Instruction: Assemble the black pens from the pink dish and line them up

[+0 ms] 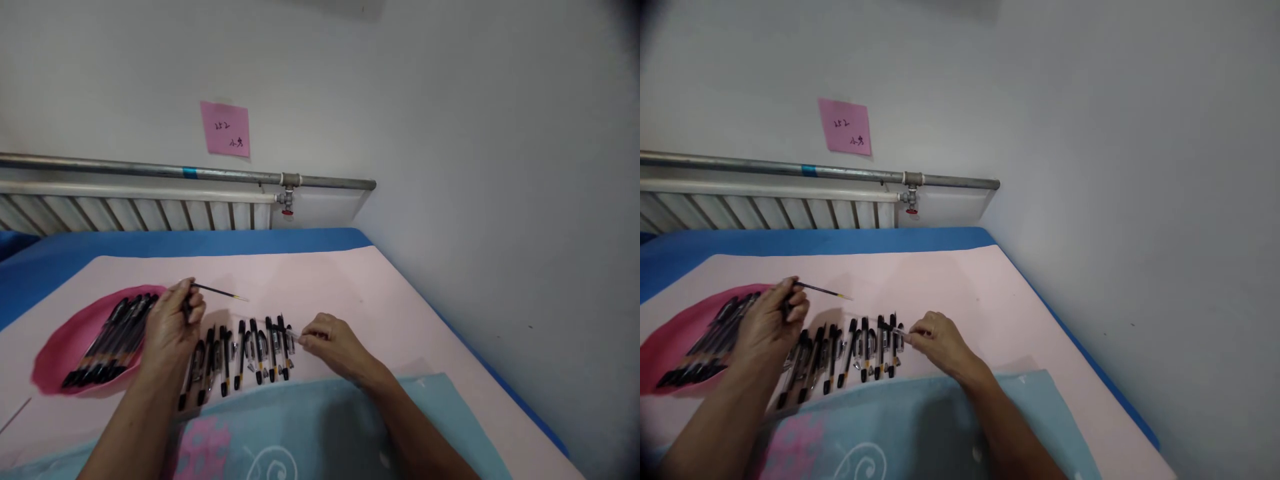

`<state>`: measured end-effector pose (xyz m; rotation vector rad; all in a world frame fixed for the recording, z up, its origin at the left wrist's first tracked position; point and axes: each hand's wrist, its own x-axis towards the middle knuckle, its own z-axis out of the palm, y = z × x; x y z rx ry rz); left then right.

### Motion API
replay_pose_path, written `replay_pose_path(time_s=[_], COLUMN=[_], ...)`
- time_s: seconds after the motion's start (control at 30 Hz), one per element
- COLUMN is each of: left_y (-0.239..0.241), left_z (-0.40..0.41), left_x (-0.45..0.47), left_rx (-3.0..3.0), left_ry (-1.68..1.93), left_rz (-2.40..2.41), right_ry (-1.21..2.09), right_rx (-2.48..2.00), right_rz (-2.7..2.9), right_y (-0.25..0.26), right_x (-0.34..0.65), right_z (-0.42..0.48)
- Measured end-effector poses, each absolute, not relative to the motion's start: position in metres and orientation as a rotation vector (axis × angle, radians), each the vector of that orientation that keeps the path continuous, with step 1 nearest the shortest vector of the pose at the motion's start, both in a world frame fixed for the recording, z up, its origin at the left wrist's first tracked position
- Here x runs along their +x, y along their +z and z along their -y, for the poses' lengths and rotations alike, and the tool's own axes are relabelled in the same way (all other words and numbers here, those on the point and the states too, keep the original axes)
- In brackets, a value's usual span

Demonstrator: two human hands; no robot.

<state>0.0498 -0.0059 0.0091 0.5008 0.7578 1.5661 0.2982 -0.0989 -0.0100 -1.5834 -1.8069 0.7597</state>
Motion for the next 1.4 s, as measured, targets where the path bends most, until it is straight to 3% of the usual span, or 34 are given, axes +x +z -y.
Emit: replay_pose_path(time_s=[0.37, 0.63, 0.9, 1.2, 1.4], left_y=[-0.006, -0.004, -0.007, -0.014, -0.014], left_z=[0.036, 0.032, 0.035, 0.051, 0.046], left_x=[0.098, 0.094, 0.096, 0.116, 0.113], left_rx=[0.687, 0.688, 0.725, 0.834, 0.744], left_ry=[1.073, 1.072, 1.028, 0.868, 0.982], left_rz=[-0.872, -0.917, -0.919, -0.937, -0.910], right_ry=[0.782, 0.707, 0.858, 1.457, 1.241], right_rx=[-1.964, -2.000, -1.887, -1.431, -1.677], right_rz=[1.640, 1.781, 1.613, 1.318, 1.287], right_y=[-0.031, -0.030, -0.028, -0.013, -0.017], right_x=[0.283, 0.274, 0.275, 0.261, 0.273], right_z=[0.089, 0.087, 0.090, 0.102, 0.094])
